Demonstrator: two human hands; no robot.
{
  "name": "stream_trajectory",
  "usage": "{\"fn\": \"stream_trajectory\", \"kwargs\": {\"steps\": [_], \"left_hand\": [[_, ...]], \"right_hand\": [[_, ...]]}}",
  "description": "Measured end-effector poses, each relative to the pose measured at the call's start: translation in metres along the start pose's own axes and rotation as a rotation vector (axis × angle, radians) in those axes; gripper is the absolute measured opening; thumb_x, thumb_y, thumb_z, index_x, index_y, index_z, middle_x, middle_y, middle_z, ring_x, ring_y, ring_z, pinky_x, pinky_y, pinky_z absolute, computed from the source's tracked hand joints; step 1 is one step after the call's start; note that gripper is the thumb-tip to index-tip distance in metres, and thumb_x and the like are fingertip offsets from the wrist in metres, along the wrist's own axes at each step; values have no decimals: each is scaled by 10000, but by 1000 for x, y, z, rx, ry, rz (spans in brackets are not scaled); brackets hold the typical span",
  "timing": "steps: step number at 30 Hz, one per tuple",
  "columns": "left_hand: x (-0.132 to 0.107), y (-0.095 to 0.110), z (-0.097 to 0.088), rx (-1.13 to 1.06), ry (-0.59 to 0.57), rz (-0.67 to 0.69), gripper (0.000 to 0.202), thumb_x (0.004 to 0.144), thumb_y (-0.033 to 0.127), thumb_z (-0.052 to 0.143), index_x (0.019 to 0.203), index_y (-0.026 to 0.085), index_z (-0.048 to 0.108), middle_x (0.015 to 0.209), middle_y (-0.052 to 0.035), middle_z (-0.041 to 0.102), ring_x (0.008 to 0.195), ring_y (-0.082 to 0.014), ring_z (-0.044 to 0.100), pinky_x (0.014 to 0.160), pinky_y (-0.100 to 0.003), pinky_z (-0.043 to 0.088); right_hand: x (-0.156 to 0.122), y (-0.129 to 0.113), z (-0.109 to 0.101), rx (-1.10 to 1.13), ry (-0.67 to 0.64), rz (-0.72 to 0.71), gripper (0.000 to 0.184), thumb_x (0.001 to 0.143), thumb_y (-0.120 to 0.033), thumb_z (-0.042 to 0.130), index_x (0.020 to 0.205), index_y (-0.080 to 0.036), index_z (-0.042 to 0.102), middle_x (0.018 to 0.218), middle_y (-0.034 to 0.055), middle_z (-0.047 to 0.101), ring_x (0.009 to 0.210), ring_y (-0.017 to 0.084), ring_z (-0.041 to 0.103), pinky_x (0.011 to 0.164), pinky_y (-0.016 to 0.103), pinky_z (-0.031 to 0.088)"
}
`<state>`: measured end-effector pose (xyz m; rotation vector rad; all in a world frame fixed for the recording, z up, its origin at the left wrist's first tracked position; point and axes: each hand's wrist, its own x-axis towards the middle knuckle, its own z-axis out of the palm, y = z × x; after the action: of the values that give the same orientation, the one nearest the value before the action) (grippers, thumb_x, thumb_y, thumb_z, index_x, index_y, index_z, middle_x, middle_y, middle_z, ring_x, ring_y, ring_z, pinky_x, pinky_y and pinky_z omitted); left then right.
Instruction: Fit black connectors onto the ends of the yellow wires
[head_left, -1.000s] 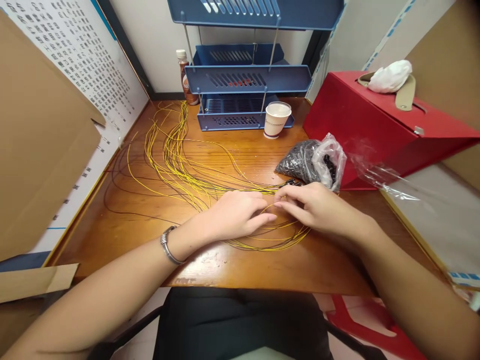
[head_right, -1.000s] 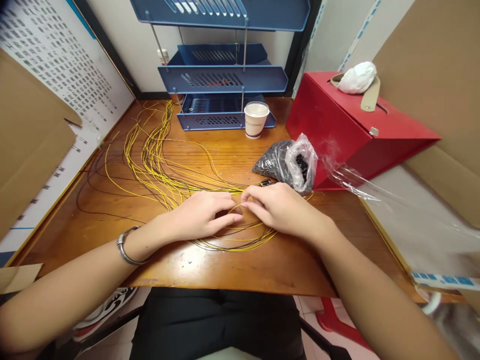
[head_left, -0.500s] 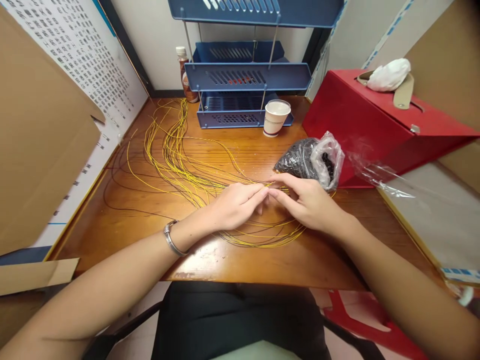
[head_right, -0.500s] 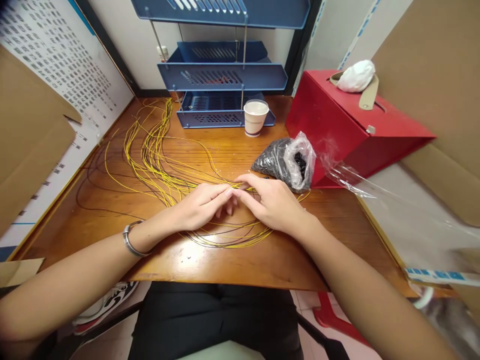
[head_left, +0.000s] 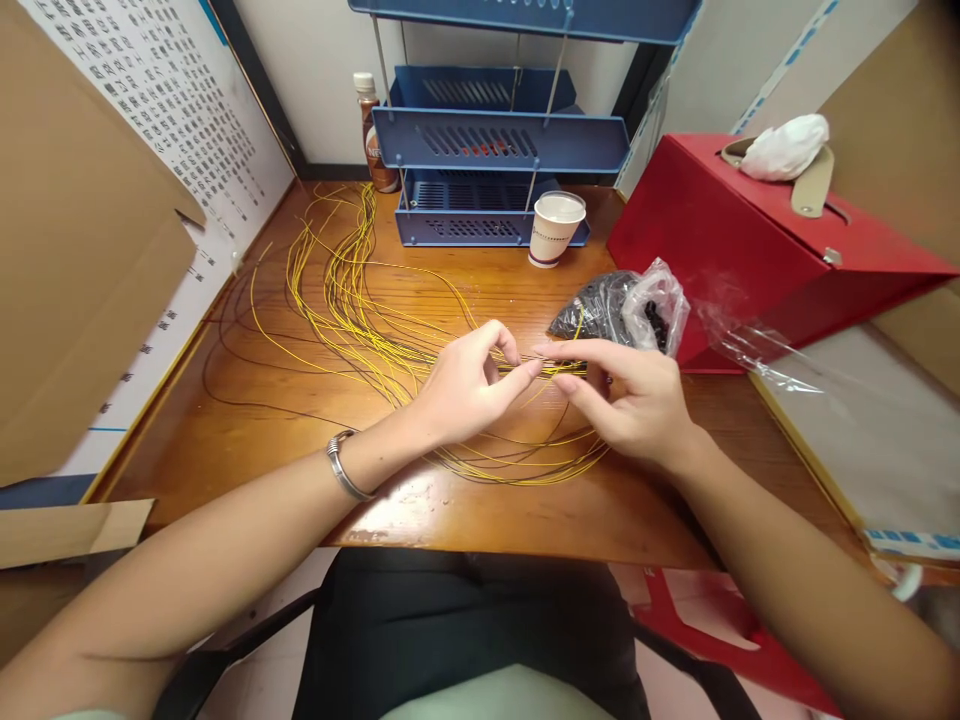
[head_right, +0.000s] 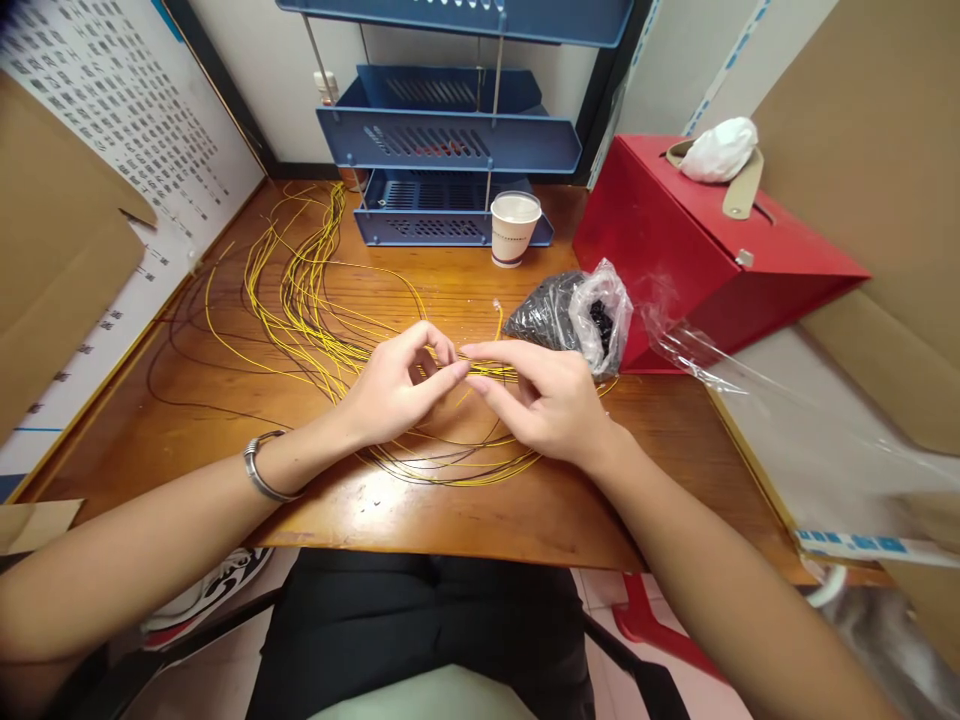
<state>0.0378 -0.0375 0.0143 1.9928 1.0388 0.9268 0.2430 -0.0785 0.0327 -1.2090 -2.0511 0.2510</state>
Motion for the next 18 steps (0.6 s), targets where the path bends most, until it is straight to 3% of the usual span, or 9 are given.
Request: {"fn": "stream_trajectory", "kwargs": {"steps": [4, 7, 12, 15, 18], "left_hand": [[-1, 4, -1, -155, 35, 85, 205, 921, 321, 611, 1030, 148, 614, 1063, -58, 709, 611, -68, 559, 620, -239, 478], [-2, 6, 1, -214, 11, 100, 311, 952, 326, 587, 1198, 141, 635, 1205, -80, 714, 639, -74, 593, 635, -239, 505], [-4, 4, 3, -220, -76, 155, 244, 970, 309, 567, 970, 142, 745, 906, -39, 782, 702, -111, 663, 665, -227, 526], [-4, 1, 4, -201, -26, 177, 213, 959, 281, 594, 927, 154, 762, 868, -28, 790, 745, -121, 705, 719, -225, 559], [-3, -1, 6, -231, 59, 166, 179, 954, 265, 614, 959, 163, 761, 915, -31, 799, 821, -131, 739, 788, -230, 587]], "right_hand": [[1, 3, -1, -30, 45, 31, 199, 926, -325, 574, 842, -206, 710, 708, 50, 734, 481, 121, 525, 507, 275, 414], [2, 5, 3, 28, -61, -112, 191, 921, -259, 560, 774, -199, 665, 639, 26, 688, 503, 119, 539, 521, 259, 414], [2, 3, 14, 112, -225, -275, 229, 914, -231, 564, 690, -200, 606, 538, -33, 568, 476, 90, 441, 507, 237, 352], [2, 3, 17, 133, -230, -281, 216, 914, -233, 574, 704, -201, 613, 519, -44, 552, 455, 83, 426, 493, 235, 340], [0, 4, 18, 144, -167, -204, 87, 909, -241, 602, 846, -211, 653, 541, -55, 578, 431, 77, 453, 482, 220, 367]]}}
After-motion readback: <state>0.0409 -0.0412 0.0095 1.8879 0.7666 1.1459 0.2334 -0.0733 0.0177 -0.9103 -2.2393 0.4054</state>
